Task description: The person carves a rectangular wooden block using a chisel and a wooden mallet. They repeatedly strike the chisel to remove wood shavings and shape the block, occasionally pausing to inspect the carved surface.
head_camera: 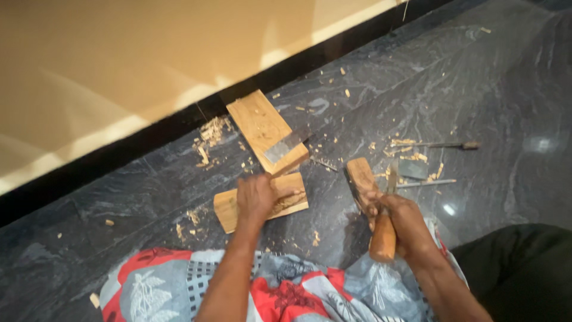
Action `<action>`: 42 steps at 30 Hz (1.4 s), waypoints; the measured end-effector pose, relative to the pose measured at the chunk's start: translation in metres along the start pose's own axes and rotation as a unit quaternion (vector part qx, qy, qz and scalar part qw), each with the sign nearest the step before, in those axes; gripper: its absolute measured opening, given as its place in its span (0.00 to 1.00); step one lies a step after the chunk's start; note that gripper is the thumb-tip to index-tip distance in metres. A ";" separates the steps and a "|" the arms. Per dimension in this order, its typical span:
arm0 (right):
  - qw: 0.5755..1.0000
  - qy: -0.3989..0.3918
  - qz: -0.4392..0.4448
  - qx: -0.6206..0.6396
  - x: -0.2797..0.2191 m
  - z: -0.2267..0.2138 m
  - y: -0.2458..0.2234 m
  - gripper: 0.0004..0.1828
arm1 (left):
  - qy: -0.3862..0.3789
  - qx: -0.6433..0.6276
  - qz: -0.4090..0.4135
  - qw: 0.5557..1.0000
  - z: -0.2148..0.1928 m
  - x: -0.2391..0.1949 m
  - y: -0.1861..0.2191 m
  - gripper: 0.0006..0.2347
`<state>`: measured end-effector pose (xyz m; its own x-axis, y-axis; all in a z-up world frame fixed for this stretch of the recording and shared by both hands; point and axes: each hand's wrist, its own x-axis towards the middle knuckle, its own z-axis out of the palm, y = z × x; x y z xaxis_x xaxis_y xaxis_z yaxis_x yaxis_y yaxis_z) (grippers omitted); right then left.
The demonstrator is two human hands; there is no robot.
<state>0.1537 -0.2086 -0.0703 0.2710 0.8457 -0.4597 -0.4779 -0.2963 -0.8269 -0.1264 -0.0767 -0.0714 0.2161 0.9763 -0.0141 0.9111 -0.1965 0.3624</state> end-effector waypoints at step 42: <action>0.600 0.060 -0.233 -0.763 0.031 -0.030 0.024 0.41 | 0.177 -0.748 0.059 0.637 -0.053 -0.038 0.026 0.17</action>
<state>0.1761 -0.2029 -0.1138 0.1806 0.9835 -0.0083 0.9697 -0.1795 -0.1658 -0.1295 -0.1140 -0.0124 -0.0809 0.9741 0.2112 -0.5154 -0.2222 0.8277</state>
